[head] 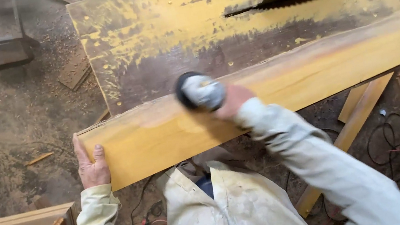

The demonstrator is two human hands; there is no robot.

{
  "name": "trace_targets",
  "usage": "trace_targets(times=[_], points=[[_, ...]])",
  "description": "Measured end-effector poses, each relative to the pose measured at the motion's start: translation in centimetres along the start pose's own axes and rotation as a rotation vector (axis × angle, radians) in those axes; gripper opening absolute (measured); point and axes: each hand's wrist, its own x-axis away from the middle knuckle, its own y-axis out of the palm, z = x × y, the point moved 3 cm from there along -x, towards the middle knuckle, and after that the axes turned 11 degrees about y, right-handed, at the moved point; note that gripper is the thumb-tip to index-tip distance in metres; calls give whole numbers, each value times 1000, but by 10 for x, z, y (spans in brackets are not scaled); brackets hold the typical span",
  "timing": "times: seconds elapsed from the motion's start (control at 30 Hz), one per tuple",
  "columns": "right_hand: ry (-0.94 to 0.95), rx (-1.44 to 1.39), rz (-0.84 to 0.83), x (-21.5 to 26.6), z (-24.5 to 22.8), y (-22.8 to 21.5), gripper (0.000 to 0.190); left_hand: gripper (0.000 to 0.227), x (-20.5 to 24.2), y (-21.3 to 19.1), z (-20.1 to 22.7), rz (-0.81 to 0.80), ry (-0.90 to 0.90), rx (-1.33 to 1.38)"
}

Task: Sanding a long wooden board using a handheld power sander on a workbench.

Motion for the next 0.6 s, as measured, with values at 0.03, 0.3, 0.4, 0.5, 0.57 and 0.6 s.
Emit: trace_targets(times=[0.03, 0.3, 0.4, 0.5, 0.57, 0.6], points=[[25, -69, 34, 2, 15, -18, 83, 66, 0, 2, -4, 7, -4, -12], [201, -454, 307, -52, 258, -93, 86, 64, -1, 1, -15, 5, 7, -61], [412, -497, 368, -78, 363, -103, 91, 71, -1, 6, -11, -66, 102, 85], [440, -447, 444, -88, 398, -103, 75, 80, 3, 30, 11, -146, -77, 29], [398, -461, 442, -90, 376, -89, 68, 82, 4, 60, 11, -185, 43, 100], [397, -459, 435, -84, 346, -84, 68, 82, 5, 68, 14, -184, 38, 96]])
